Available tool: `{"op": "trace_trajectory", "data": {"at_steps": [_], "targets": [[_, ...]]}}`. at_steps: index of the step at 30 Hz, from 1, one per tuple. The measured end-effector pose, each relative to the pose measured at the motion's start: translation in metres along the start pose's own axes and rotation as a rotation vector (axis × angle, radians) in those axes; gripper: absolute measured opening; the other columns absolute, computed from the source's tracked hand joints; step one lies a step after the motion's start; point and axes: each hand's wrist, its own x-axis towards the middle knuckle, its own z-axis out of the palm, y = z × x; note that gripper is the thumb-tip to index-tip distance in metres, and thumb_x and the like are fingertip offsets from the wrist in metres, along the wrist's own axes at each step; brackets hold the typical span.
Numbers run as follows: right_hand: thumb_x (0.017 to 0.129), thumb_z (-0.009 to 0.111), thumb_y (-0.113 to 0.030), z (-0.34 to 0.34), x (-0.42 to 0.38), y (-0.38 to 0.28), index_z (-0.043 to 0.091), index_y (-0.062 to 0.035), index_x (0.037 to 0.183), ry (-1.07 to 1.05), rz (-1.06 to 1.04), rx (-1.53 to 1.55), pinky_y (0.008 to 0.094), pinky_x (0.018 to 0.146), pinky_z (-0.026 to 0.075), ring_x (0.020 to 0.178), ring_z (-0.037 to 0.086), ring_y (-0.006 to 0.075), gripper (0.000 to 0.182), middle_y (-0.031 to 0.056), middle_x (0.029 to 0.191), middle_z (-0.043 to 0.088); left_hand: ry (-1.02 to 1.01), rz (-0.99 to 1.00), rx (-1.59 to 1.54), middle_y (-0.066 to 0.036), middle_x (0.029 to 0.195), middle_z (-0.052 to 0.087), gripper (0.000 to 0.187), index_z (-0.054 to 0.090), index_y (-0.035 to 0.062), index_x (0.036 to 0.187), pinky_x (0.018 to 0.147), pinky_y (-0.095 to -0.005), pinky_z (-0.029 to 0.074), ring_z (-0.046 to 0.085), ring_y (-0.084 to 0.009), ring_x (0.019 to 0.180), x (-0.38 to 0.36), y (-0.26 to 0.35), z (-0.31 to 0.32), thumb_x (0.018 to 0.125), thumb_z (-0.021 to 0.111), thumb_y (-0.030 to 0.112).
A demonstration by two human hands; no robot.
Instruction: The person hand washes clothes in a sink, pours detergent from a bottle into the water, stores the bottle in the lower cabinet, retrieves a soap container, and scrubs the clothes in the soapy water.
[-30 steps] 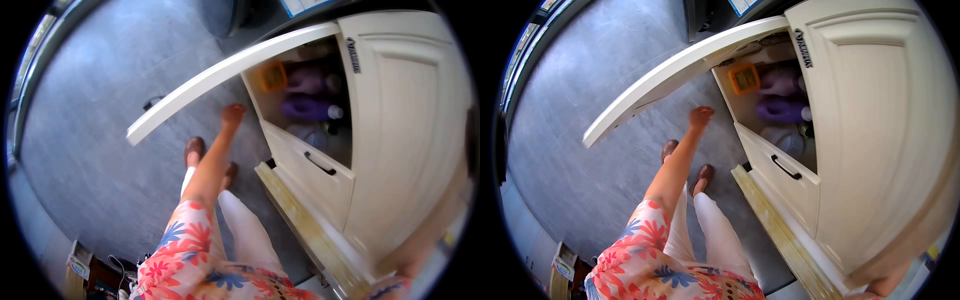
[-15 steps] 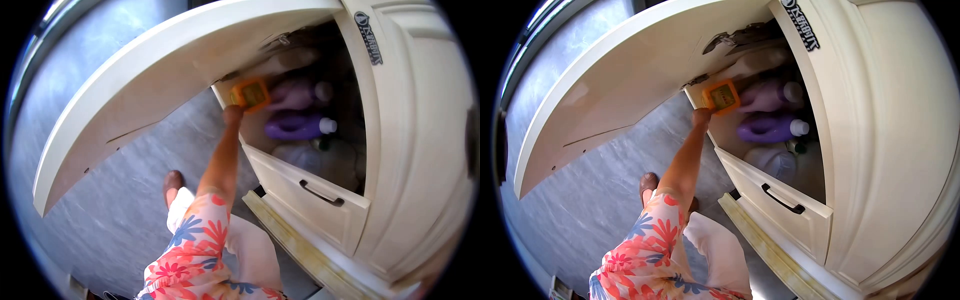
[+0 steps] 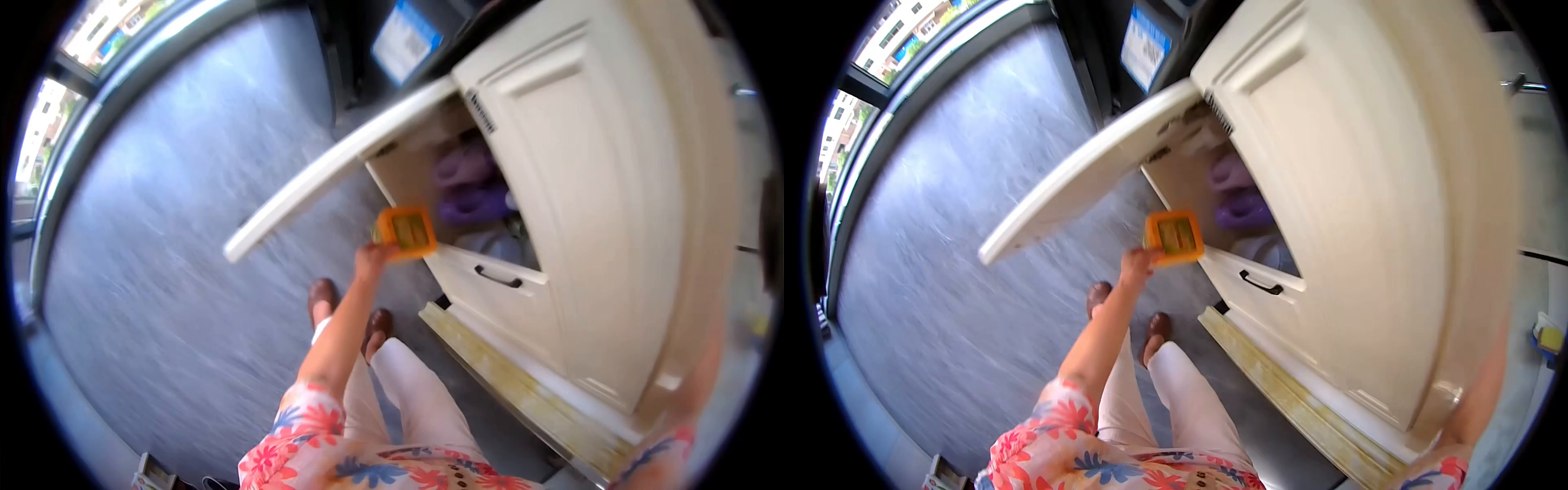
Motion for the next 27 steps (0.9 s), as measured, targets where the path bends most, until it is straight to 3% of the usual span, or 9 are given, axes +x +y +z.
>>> {"op": "trace_trajectory", "data": {"at_steps": [1, 5, 9, 12, 18, 19, 21, 22, 27], "targets": [[0.08, 0.058, -0.021, -0.041, -0.019, -0.02, 0.062, 0.0029, 0.089, 0.039, -0.031, 0.069, 0.0258, 0.065, 0.045, 0.072, 0.055, 0.0105, 0.026, 0.0064, 0.078, 0.062, -0.037, 0.019, -0.244, -0.006, 0.067, 0.06, 0.022, 0.062, -0.0022, 0.08, 0.053, -0.0264, 0.043, 0.056, -0.016, 0.058, -0.036, 0.013, -0.006, 0.07, 0.065, 0.018], [0.08, 0.058, -0.021, -0.144, -0.099, -0.113, 0.062, 0.003, 0.089, 0.179, -0.194, 0.101, 0.026, 0.065, 0.045, 0.072, 0.055, 0.0107, 0.026, 0.0065, 0.078, 0.062, -0.102, -0.107, -0.29, -0.006, 0.079, 0.06, 0.022, 0.06, 0.0016, 0.085, 0.061, -0.0255, 0.045, 0.056, -0.0149, 0.072, -0.161, 0.092, -0.036, 0.069, 0.067, 0.016], [0.078, 0.057, -0.02, -0.157, -0.128, -0.161, 0.064, 0.0006, 0.085, 0.343, -0.136, -0.592, 0.0309, 0.068, 0.046, 0.072, 0.059, 0.0159, 0.023, 0.0121, 0.076, 0.064, -0.191, 0.014, -0.303, -0.006, 0.085, 0.06, 0.022, 0.059, 0.0016, 0.087, 0.068, -0.026, 0.046, 0.057, -0.015, 0.078, -0.28, 0.213, -0.057, 0.071, 0.065, 0.016], [0.071, 0.06, -0.023, -0.174, -0.103, -0.13, 0.066, -0.0079, 0.085, 0.394, -0.134, -0.691, 0.0348, 0.07, 0.047, 0.076, 0.062, 0.0243, 0.021, 0.0143, 0.081, 0.064, -0.247, 0.212, -0.331, -0.008, 0.087, 0.06, 0.023, 0.058, -0.0006, 0.091, 0.071, -0.0284, 0.048, 0.058, -0.0169, 0.08, -0.337, 0.299, -0.056, 0.074, 0.061, 0.015], [0.067, 0.062, -0.026, -0.181, -0.126, -0.131, 0.067, -0.0124, 0.084, 0.406, -0.03, -0.51, 0.0346, 0.07, 0.048, 0.077, 0.062, 0.025, 0.023, 0.0108, 0.08, 0.065, -0.421, 0.567, -0.354, -0.016, 0.095, 0.059, 0.035, 0.053, -0.006, 0.101, 0.074, -0.0398, 0.051, 0.06, -0.0278, 0.083, -0.368, 0.464, 0.01, 0.078, 0.058, 0.02], [0.069, 0.061, -0.021, -0.177, -0.146, -0.141, 0.067, -0.0052, 0.08, 0.471, -0.118, -0.573, 0.0304, 0.064, 0.049, 0.065, 0.063, 0.0193, 0.02, 0.0112, 0.072, 0.065, -0.433, 0.574, -0.356, -0.017, 0.095, 0.059, 0.036, 0.052, -0.0054, 0.103, 0.073, -0.0408, 0.051, 0.06, -0.028, 0.081, -0.353, 0.487, 0.026, 0.079, 0.058, 0.021], [0.069, 0.06, -0.021, -0.182, -0.168, -0.14, 0.067, -0.007, 0.082, 0.48, -0.179, -0.559, 0.0319, 0.067, 0.049, 0.071, 0.063, 0.0222, 0.021, 0.0116, 0.075, 0.065, -0.408, 0.59, -0.315, -0.015, 0.091, 0.057, 0.039, 0.051, -0.0027, 0.103, 0.074, -0.0417, 0.051, 0.058, -0.0288, 0.079, -0.331, 0.53, 0.064, 0.076, 0.062, 0.023], [0.072, 0.059, -0.027, -0.184, -0.178, -0.138, 0.067, -0.0161, 0.084, 0.516, -0.176, -0.602, 0.0378, 0.071, 0.047, 0.082, 0.06, 0.0258, 0.018, 0.0082, 0.085, 0.065, -0.346, 0.569, -0.336, -0.015, 0.094, 0.053, 0.043, 0.05, -0.0027, 0.104, 0.074, -0.0422, 0.051, 0.056, -0.0287, 0.08, -0.321, 0.547, 0.086, 0.073, 0.065, 0.023], [0.072, 0.057, -0.025, -0.175, -0.201, -0.125, 0.067, -0.0168, 0.084, 0.664, 0.008, -0.631, 0.0366, 0.07, 0.048, 0.08, 0.062, 0.027, 0.018, 0.0084, 0.082, 0.065, -0.076, 0.517, -0.344, -0.016, 0.107, 0.041, 0.062, 0.043, -0.0031, 0.112, 0.069, -0.045, 0.049, 0.046, -0.0292, 0.093, -0.266, 0.584, 0.174, 0.064, 0.071, 0.025]]}}
